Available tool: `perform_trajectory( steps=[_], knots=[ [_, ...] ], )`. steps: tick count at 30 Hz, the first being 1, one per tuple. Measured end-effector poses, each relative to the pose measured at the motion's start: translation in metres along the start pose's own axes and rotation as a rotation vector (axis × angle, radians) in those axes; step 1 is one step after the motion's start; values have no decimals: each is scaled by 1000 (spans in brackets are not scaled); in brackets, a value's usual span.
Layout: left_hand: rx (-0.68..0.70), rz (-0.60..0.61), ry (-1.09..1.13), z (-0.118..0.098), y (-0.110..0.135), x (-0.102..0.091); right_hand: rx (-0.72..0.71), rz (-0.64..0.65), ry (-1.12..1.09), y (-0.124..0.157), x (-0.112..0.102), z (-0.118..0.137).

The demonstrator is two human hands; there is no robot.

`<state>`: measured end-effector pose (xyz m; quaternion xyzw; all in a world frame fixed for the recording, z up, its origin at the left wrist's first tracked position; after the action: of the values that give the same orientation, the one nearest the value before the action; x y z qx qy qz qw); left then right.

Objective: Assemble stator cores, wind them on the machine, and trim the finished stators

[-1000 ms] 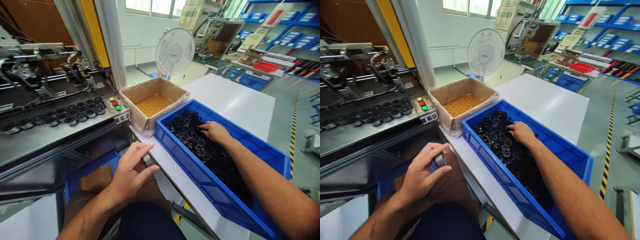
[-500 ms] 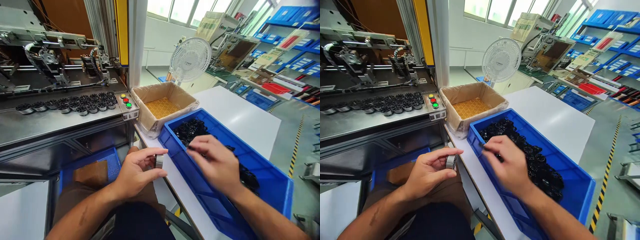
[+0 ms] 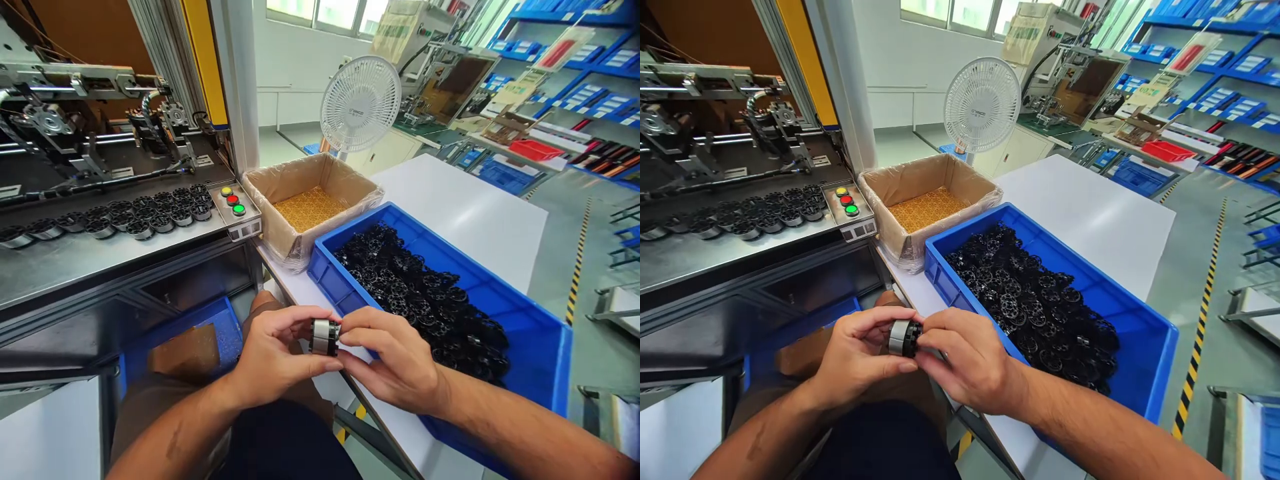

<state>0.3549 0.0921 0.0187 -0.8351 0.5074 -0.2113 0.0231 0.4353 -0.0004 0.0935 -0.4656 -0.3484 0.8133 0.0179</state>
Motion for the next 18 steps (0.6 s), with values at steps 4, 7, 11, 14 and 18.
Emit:
perform_trajectory(
  steps=[4, 7, 11, 14, 18],
  knots=[
    [-4, 5, -15, 1, 3, -1, 8, 20, 7, -2, -2, -3],
    [-31, 6, 17, 4, 5, -1, -43, 37, 52, -2, -2, 1],
    [-63, 5, 69, 6, 4, 0, -40, 39, 41, -1, -2, -1],
    [-57, 10, 110, 5, 3, 1, -75, 35, 48, -1, -1, 2],
    [-74, 26, 137, 5, 3, 3, -108, 48, 67, -1, 0, 5]
  ],
)
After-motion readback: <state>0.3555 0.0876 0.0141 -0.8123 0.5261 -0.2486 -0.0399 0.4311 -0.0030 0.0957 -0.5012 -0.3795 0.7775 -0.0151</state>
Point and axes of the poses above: each hand's wrist, its own y-axis away from the middle knuckle, its own x-axis out of the palm, z = x × y, the point moved 9 cm from there along -y, towards the middle knuckle, and after that the axes turned 9 degrees about z, right-handed, at the moved point
